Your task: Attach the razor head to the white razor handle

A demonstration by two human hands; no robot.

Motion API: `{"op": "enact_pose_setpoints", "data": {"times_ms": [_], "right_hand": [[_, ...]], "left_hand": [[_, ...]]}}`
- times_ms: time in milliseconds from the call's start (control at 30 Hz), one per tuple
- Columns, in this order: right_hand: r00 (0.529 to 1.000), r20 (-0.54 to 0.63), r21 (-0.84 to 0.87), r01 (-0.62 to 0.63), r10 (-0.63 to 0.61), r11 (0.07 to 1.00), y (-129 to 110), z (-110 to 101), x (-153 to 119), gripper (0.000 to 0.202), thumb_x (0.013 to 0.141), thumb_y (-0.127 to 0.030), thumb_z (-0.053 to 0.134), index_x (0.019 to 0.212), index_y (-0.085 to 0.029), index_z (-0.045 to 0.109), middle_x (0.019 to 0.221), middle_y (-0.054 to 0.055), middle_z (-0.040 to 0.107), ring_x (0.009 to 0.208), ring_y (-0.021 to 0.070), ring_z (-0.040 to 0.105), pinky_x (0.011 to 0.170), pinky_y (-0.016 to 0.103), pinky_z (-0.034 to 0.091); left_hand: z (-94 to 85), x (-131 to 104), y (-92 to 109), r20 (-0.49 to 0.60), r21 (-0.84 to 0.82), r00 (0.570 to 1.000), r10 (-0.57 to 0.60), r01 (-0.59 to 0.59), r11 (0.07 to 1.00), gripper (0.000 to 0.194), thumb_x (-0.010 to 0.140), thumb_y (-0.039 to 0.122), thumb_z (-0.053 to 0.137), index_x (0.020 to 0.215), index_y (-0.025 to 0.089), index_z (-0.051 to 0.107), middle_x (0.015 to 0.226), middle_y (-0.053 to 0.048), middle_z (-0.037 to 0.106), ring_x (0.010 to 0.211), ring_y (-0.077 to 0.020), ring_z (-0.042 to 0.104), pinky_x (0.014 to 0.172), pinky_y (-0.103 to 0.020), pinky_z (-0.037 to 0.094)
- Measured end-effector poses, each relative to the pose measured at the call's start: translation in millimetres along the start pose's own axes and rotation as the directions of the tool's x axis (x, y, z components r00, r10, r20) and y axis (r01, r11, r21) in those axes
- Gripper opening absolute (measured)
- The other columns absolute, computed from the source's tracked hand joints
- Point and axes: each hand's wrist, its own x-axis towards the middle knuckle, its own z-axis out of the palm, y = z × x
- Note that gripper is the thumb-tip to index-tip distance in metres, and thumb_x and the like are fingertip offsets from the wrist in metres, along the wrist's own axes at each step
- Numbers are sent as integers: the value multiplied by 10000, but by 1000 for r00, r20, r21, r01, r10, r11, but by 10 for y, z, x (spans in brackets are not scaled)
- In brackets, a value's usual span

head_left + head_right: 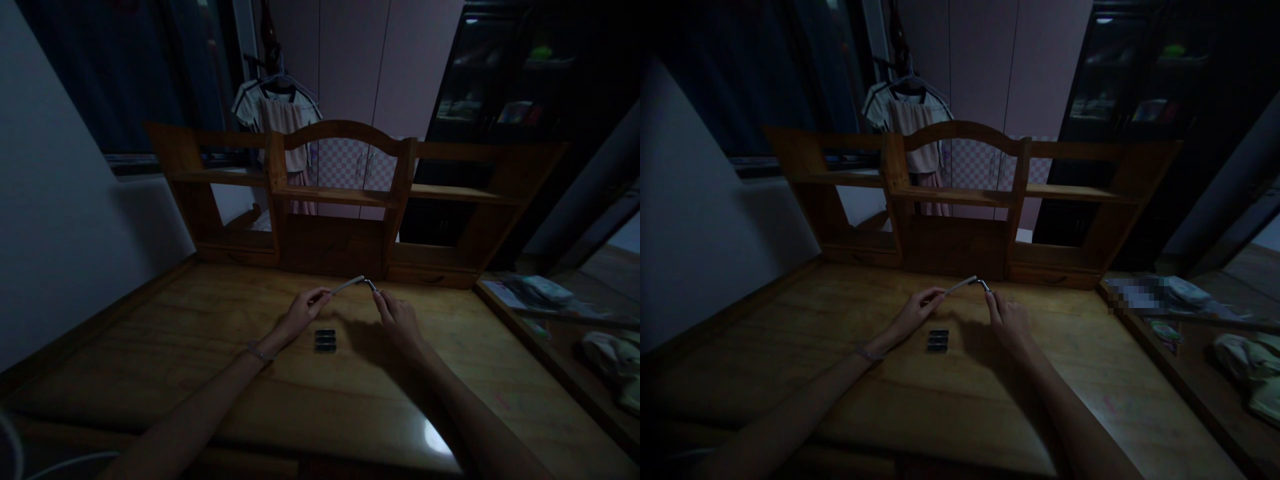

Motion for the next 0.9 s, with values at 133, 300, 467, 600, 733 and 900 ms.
{"op": "enact_pose_setpoints", "data": {"times_ms": [133,300,467,600,733,900], "right_hand": [[1000,10,0,7,-7,1000,-18,7,-5,431,984,-413,236,939,-193,604,724,54,668,619,175,595,546,271,267],[1000,-3,20,-7,7,1000,-34,-5,-6,433,984,-417,239,915,-185,599,680,45,650,599,169,586,545,266,267],[1000,-4,36,-31,31,999,-11,10,3,438,980,-431,244,941,-183,603,677,46,654,609,170,593,542,260,273],[1000,21,28,0,-1,1000,-25,18,0,424,982,-417,242,931,-187,594,664,39,645,589,168,584,538,263,264],[999,36,-2,24,-24,1000,-43,12,-7,407,986,-401,236,968,-190,585,679,40,647,579,166,580,532,267,250],[1000,17,-19,5,-5,1000,-49,13,-8,412,985,-410,242,947,-187,586,676,46,653,589,170,590,532,269,245]], "left_hand": [[-1,-5,6,10,0,1000,4,-4,1000,322,873,403,494,1030,175,660,1002,-54,677,942,-200,601,824,-267,454],[32,15,-39,28,21,1000,0,0,1000,318,879,398,489,1006,169,669,981,-52,683,929,-195,607,836,-273,455],[21,22,-43,-12,42,1000,15,-14,999,311,886,388,485,1011,167,665,992,-53,684,938,-193,609,841,-276,457],[31,-2,0,-18,49,998,54,-53,997,294,888,373,489,1021,175,660,1008,-52,680,954,-190,606,856,-282,455],[91,-11,-33,-43,88,996,75,-71,994,274,881,369,505,1005,184,664,1004,-51,679,941,-187,609,845,-285,462],[119,6,-92,-81,132,991,109,-98,986,249,876,358,520,979,187,668,981,-53,680,916,-185,614,834,-294,467]]}}
